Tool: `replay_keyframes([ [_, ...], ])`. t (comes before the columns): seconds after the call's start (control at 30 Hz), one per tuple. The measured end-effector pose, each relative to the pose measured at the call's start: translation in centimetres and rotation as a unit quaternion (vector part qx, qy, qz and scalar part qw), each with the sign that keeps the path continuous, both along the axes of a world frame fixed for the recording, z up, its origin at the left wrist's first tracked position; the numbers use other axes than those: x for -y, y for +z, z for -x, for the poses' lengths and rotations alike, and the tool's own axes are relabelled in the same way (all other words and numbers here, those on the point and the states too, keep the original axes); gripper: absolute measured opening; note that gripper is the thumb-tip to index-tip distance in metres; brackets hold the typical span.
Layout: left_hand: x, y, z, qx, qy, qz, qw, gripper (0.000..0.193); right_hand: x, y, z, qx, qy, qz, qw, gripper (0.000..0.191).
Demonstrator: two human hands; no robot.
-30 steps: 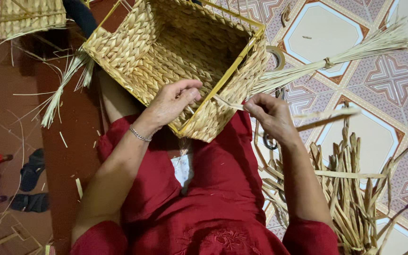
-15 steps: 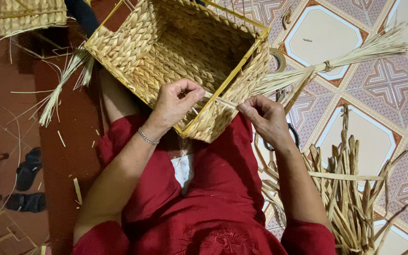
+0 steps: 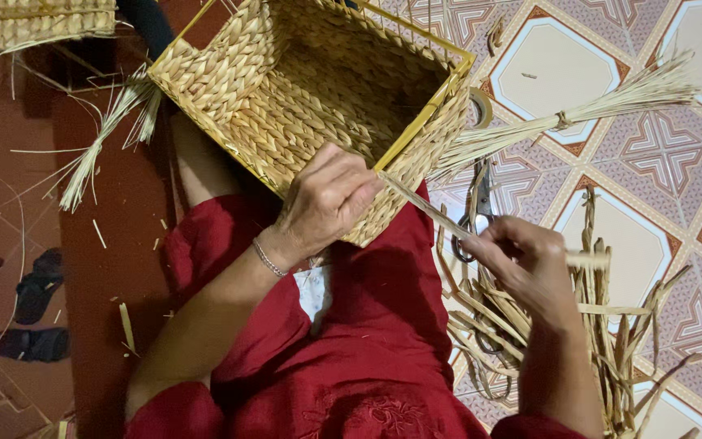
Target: The person weaves a rectangular basket by hand, threading dried palm strips through the existing weave along the rim. They adjust the basket's position and continue interlacing the strips to build up the side walls.
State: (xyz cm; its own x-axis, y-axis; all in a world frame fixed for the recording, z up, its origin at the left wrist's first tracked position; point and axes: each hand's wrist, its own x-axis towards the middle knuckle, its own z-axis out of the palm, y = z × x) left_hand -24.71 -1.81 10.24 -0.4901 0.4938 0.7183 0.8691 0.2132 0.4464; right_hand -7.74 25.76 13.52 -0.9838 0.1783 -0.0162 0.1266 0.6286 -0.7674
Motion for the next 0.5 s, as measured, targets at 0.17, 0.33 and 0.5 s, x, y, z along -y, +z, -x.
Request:
replay_keyframes([
  [0.17,0.2,-0.2,0.3,0.199,0.001,-0.004,0.98,0.012,-1.9,1.3,-2.7,-0.078,0.124,0.124,0.981,0.027],
  [0.33,-1.4,-1.3,-0.5,0.124,0.065,0.032,0.99,0.008,-0.8,2.1,-4.9,-0.135,0.253,0.271,0.919,0.02],
  [0.5,-2.0,-1.3,-2.6,-0.092,0.13,0.064,0.985,0.012,5.0,2.9,-5.3,-0.161,0.274,0.357,0.878,0.013],
])
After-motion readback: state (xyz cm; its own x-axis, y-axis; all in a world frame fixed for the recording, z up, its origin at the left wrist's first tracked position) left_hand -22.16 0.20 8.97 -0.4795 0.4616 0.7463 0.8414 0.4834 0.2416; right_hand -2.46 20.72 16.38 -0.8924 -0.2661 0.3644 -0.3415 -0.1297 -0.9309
